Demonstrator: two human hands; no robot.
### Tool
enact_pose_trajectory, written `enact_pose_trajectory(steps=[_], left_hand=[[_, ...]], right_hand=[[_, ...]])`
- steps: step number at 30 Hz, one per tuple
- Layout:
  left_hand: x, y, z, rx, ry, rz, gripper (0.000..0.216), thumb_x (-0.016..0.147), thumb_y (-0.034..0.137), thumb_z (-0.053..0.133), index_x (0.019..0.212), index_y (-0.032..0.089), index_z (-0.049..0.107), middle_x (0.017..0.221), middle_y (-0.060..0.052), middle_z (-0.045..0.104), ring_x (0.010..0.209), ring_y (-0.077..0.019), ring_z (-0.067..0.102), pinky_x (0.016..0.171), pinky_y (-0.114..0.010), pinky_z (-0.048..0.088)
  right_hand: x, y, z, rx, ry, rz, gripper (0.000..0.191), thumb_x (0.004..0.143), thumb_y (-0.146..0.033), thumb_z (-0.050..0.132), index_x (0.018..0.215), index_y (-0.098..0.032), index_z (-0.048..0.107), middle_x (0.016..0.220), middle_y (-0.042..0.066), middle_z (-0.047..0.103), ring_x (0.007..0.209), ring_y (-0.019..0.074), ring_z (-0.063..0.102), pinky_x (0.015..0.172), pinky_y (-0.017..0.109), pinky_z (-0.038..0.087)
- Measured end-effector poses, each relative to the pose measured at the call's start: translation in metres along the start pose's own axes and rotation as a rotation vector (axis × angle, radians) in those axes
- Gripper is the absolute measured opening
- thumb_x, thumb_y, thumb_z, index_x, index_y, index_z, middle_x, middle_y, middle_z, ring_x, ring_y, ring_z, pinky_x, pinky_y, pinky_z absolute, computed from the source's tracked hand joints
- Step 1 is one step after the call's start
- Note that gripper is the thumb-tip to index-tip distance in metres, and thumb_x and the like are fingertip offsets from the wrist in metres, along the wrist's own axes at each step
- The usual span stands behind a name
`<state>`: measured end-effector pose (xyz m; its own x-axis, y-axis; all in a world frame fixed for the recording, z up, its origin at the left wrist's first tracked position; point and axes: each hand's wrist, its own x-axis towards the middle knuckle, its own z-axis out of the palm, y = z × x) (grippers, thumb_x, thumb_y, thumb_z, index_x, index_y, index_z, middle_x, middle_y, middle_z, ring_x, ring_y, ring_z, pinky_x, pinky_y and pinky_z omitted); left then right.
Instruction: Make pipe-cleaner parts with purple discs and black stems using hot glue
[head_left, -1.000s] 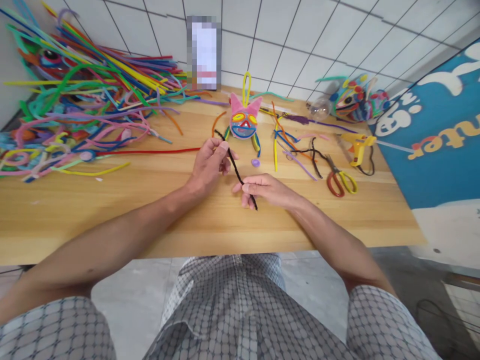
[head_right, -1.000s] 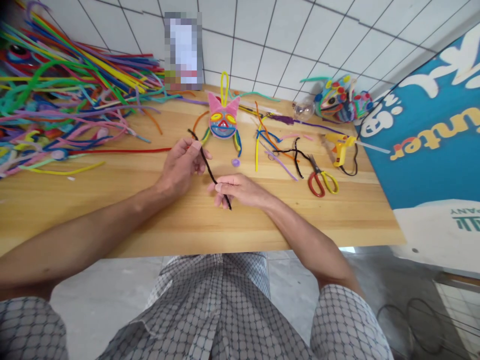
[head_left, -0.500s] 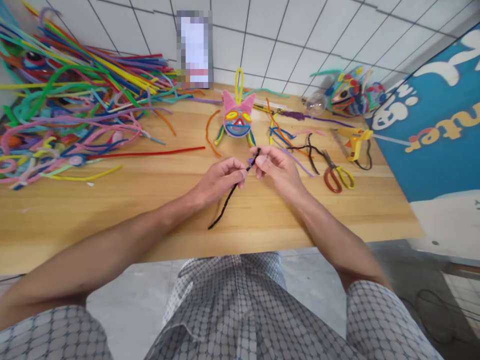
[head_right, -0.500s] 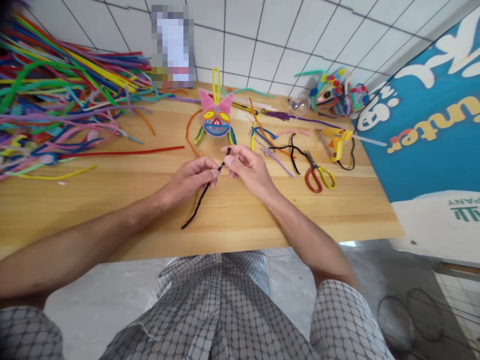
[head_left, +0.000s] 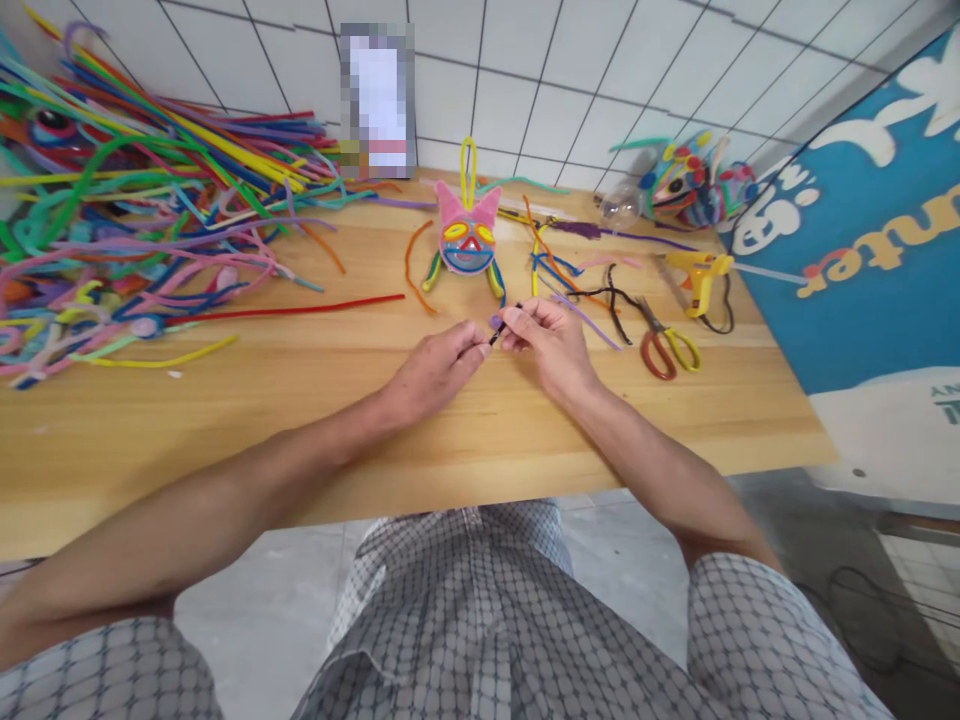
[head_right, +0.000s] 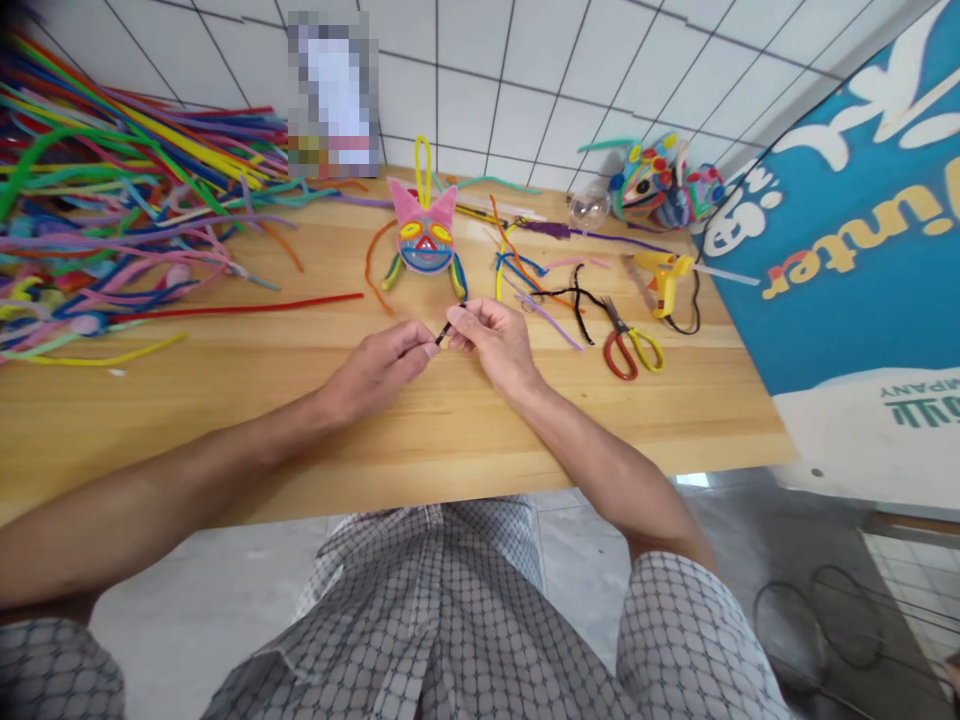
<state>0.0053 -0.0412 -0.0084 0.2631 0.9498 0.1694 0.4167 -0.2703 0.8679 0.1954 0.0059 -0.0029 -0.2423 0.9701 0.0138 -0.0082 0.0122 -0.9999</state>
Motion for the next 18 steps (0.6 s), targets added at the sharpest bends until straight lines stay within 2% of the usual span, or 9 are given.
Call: enact_pose_trajectory(steps=[5,7,10,12,14,18], left_hand=[[-0.003,-0.004,-0.004,0.118,0.101,0.031,0.016,0.098,0.034,0.056,0.09,0.022,0.063,0.067,0.005,0.057,0.063,-0.0141,0.051,0.062,-0.027,0.035],[-0.003,-0.007,-0.006,0.104,0.164,0.028,0.016,0.097,0.036,0.058,0.091,0.022,0.066,0.063,0.006,0.055,0.059,-0.0137,0.048,0.059,-0.027,0.034],[-0.001,-0.01,-0.007,0.081,0.177,0.038,0.018,0.095,0.037,0.061,0.089,0.023,0.069,0.061,0.006,0.055,0.056,-0.0133,0.047,0.057,-0.026,0.034],[-0.002,-0.01,-0.004,0.084,0.16,0.041,0.019,0.094,0.037,0.062,0.086,0.022,0.071,0.059,0.006,0.055,0.055,-0.013,0.048,0.057,-0.026,0.035],[-0.004,-0.009,0.0,0.082,0.14,0.026,0.02,0.093,0.037,0.063,0.086,0.022,0.072,0.059,0.005,0.057,0.055,-0.0131,0.051,0.057,-0.026,0.036],[-0.005,-0.008,0.008,0.031,0.101,-0.027,0.024,0.094,0.038,0.063,0.088,0.021,0.078,0.072,0.0,0.075,0.065,-0.016,0.065,0.062,-0.026,0.044]], right_hand=[[0.003,0.0,0.001,0.023,-0.026,0.095,0.051,0.07,-0.067,0.088,0.078,-0.022,0.067,0.077,0.002,0.074,0.064,0.0126,0.064,0.058,0.025,0.048],[0.004,-0.003,0.0,0.033,-0.042,0.097,0.048,0.071,-0.065,0.089,0.082,-0.021,0.07,0.078,0.002,0.074,0.064,0.012,0.063,0.06,0.025,0.049],[0.006,-0.009,-0.013,-0.021,-0.101,0.092,0.042,0.076,-0.058,0.087,0.086,-0.021,0.072,0.079,0.001,0.074,0.067,0.0117,0.064,0.063,0.025,0.049],[0.009,-0.011,-0.039,-0.142,-0.106,0.053,0.035,0.082,-0.054,0.083,0.086,-0.021,0.071,0.079,0.001,0.073,0.069,0.0125,0.063,0.067,0.026,0.051],[0.012,-0.009,-0.082,-0.349,-0.007,-0.026,0.028,0.085,-0.048,0.08,0.085,-0.021,0.071,0.078,0.0,0.071,0.069,0.014,0.063,0.069,0.028,0.051],[0.021,0.002,-0.191,-0.864,0.492,-0.195,0.015,0.09,-0.036,0.07,0.085,-0.021,0.068,0.084,0.004,0.071,0.077,0.0187,0.063,0.073,0.033,0.05]])
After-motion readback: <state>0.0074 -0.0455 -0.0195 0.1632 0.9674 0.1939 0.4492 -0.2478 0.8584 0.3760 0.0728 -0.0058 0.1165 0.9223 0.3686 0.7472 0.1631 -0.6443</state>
